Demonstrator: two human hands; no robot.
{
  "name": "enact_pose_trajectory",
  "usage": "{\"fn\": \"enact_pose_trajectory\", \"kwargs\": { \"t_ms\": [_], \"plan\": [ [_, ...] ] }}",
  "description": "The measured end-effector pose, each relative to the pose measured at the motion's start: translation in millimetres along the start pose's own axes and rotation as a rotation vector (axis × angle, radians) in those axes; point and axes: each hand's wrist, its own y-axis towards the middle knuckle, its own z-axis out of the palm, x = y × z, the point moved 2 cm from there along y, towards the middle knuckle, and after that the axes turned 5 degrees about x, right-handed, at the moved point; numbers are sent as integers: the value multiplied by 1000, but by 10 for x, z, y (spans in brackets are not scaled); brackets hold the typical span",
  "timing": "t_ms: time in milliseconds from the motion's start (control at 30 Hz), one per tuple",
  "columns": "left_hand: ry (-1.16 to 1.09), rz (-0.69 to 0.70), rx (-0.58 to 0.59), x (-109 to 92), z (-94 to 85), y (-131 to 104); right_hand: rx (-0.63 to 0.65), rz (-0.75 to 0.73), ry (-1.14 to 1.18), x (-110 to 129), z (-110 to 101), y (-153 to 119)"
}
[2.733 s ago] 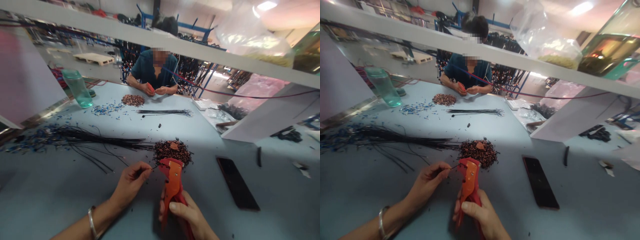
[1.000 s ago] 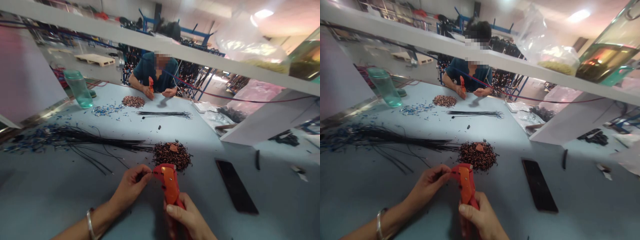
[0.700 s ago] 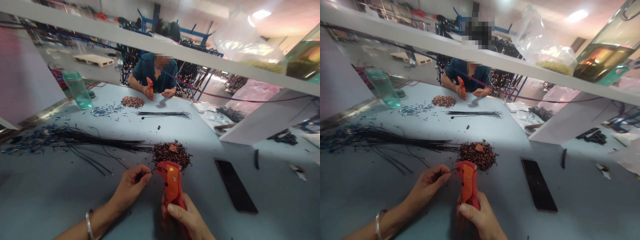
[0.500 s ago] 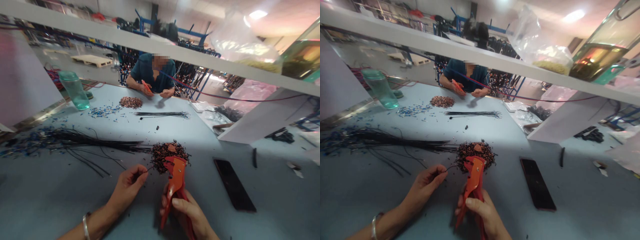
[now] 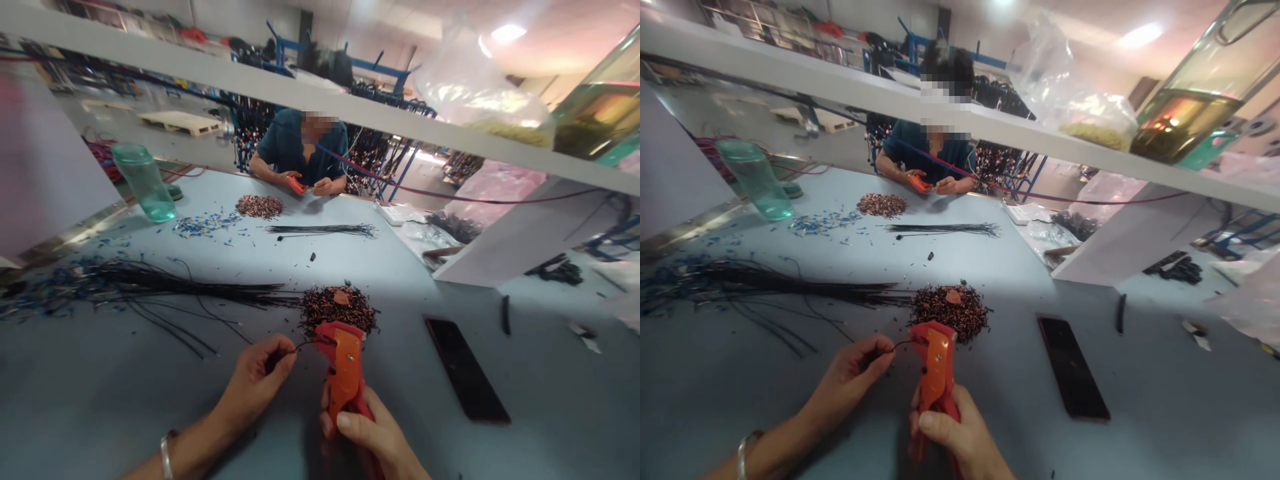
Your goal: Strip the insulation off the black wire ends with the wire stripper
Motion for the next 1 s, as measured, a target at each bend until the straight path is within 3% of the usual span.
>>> {"fn": "enact_pose_trajectory", "kwargs": {
  "t_ms": [233,500,667,1000],
  "plan": [
    [-94,7,-103,0,-31,0,48,56,12,-17,-5,2],
    [11,59,-138,-50,-32,-20,66,-20,37,-45,-9,5],
    [139,126,-226,-72,-29,-22,68,-71,42,-105,-49,5],
    [296,170,-309,-70,-34,-24,22,3,-23,-49,-22,-14]
  ]
}}
